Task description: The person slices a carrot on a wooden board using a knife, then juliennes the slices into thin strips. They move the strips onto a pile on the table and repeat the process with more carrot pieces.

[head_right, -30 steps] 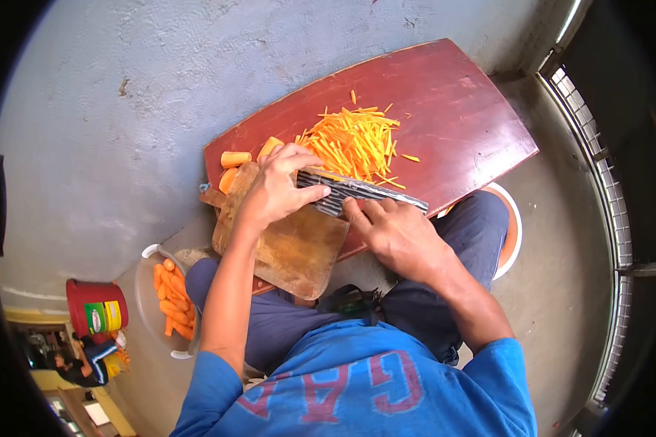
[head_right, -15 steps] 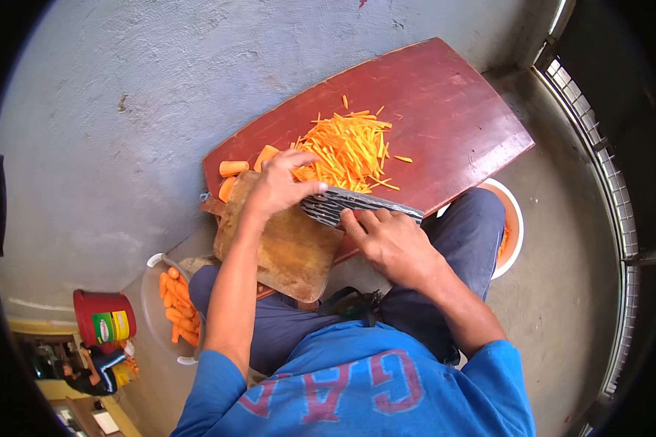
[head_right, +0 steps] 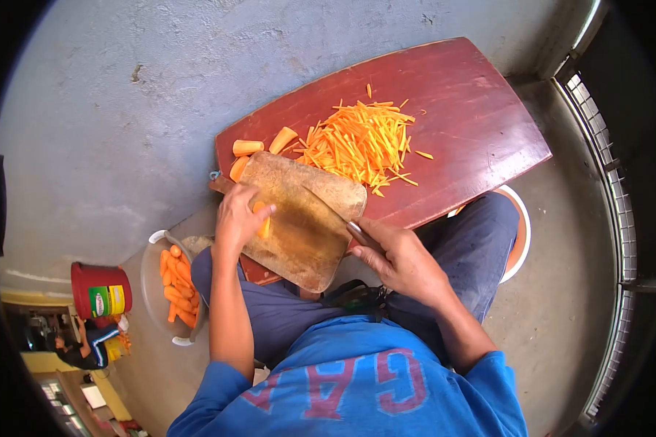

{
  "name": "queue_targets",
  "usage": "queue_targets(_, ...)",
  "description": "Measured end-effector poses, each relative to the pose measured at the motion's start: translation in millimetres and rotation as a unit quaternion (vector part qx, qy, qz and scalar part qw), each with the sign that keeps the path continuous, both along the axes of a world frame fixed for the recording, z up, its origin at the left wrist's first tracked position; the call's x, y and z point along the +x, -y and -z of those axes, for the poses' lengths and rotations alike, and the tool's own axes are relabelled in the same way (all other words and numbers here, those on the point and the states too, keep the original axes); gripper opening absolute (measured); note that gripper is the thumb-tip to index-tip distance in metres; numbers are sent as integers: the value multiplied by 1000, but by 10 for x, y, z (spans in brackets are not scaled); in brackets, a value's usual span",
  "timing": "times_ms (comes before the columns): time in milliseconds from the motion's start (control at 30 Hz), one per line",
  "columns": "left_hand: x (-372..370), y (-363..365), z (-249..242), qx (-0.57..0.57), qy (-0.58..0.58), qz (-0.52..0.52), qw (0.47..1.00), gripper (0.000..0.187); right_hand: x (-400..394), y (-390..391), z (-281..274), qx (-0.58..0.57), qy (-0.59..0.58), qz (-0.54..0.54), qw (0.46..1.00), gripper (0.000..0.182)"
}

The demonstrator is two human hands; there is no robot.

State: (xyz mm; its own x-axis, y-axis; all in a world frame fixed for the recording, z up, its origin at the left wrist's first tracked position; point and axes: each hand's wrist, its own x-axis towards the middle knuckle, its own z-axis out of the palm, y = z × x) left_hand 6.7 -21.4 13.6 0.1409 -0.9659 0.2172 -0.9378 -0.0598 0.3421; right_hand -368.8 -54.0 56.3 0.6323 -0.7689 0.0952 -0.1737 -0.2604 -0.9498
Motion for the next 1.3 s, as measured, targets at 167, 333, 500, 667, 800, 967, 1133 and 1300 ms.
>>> queue_targets(167, -203, -200, -9, 54, -64, -66, 994, 37, 215, -72, 27, 10, -41, -31, 999, 35)
queue_targets(333, -415, -384, 70, 13, -168, 4, 986, 33, 229, -64, -51, 0, -130, -63, 990, 51)
queue_targets(500, -691, -512, 22, -19, -129, -1, 991, 29, 218, -141, -4, -11, -96, -41, 994, 44)
queue_targets(667, -587, -524, 128, -42, -183, -40, 981, 31, 224, -146, -24, -24, -107, -48, 993, 47)
queue_targets(800, -825, -508, 173, -87, -474, -118, 868, 17, 217, -153, -53, 0, -130, -53, 990, 51)
queue_targets(967, -974, -659, 248, -52, -328, -75, 940, 28, 244, -166, -62, -4, -113, -49, 992, 47)
queue_targets(1133, -913, -786, 65, 13, -320, -25, 947, 30, 209, -219, -111, 2, -121, -47, 991, 45)
queue_targets(1300, -941, -710, 280, -28, -246, 17, 969, 27, 221, -324, -229, 67, -121, -52, 989, 45)
